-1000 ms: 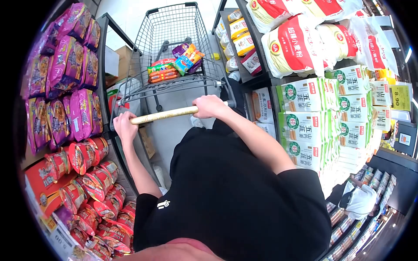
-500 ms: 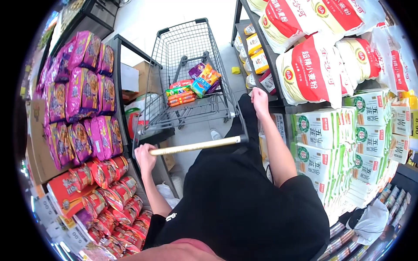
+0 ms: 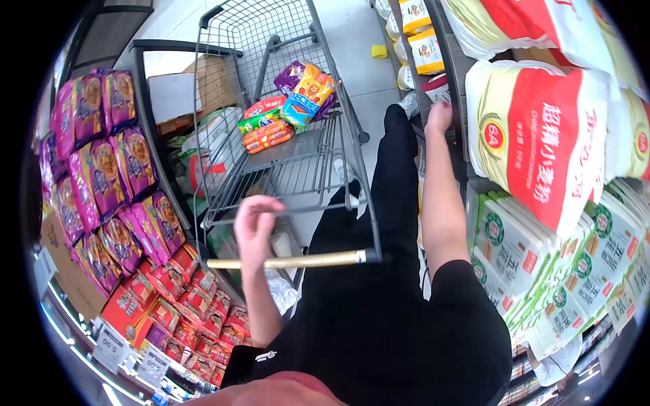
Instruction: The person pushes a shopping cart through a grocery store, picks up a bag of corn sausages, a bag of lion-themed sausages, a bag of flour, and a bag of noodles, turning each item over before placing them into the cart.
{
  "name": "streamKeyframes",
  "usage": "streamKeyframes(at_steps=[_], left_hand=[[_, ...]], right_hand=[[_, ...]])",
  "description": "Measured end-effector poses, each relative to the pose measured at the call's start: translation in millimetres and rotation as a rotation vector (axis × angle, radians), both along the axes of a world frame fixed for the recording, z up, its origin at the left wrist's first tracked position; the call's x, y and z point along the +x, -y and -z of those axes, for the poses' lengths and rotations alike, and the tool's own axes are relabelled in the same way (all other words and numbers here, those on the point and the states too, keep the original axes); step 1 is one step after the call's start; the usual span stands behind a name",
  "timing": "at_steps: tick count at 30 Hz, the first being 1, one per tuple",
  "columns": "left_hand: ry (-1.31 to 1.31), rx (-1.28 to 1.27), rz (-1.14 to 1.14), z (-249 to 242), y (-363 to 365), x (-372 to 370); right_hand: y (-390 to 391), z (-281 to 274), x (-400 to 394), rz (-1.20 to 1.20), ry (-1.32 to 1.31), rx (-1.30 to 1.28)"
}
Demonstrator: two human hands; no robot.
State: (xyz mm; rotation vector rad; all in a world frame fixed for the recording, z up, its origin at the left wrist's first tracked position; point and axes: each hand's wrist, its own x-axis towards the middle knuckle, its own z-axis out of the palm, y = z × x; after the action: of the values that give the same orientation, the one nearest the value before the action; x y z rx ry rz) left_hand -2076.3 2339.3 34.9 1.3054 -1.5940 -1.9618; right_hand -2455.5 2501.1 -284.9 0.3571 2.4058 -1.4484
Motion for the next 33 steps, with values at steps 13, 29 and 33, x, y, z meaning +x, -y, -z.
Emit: streamKeyframes(at_steps=[13, 29, 33], left_hand=[[0.155, 0.089, 0.379, 72.0, -31.0, -104.0], [0.459, -0.491, 0.702, 65.3, -17.4, -84.9], [0.516, -0.450, 0.625, 76.8, -13.7, -57.6]], right_hand=[[-3.4, 23.5, -44.4, -0.018, -0.276, 0.503], [0.0, -24.1, 48.5, 0.020, -0.336, -0.256], [12.7, -37.2, 47.4, 0.022, -0.362, -0.323]])
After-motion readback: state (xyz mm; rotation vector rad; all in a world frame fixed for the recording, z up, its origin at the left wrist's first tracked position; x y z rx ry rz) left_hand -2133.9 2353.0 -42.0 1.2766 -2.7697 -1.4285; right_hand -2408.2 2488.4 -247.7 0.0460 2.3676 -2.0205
